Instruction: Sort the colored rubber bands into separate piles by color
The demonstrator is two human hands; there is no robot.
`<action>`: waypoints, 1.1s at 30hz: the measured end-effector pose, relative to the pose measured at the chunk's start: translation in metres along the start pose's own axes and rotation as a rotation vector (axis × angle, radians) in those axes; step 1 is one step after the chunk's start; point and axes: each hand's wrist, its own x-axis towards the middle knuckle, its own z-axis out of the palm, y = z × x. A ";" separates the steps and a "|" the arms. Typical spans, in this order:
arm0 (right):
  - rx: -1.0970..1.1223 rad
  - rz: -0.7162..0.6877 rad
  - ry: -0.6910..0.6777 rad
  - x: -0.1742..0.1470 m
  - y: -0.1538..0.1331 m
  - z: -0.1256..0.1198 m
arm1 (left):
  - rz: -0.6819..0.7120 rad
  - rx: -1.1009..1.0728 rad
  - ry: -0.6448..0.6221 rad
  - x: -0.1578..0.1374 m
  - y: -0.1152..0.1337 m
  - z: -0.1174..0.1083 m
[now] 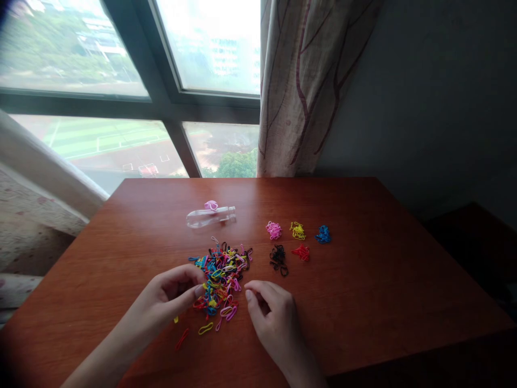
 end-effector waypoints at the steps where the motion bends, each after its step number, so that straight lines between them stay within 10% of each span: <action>1: 0.043 0.009 -0.032 0.000 -0.007 0.004 | -0.008 -0.031 0.004 0.000 0.000 0.001; 25: 0.202 0.104 -0.059 0.007 -0.027 0.026 | 0.037 0.019 -0.014 0.002 -0.006 0.007; 33: -0.100 0.164 0.225 0.016 0.024 -0.038 | 0.023 0.065 -0.025 0.002 -0.006 0.007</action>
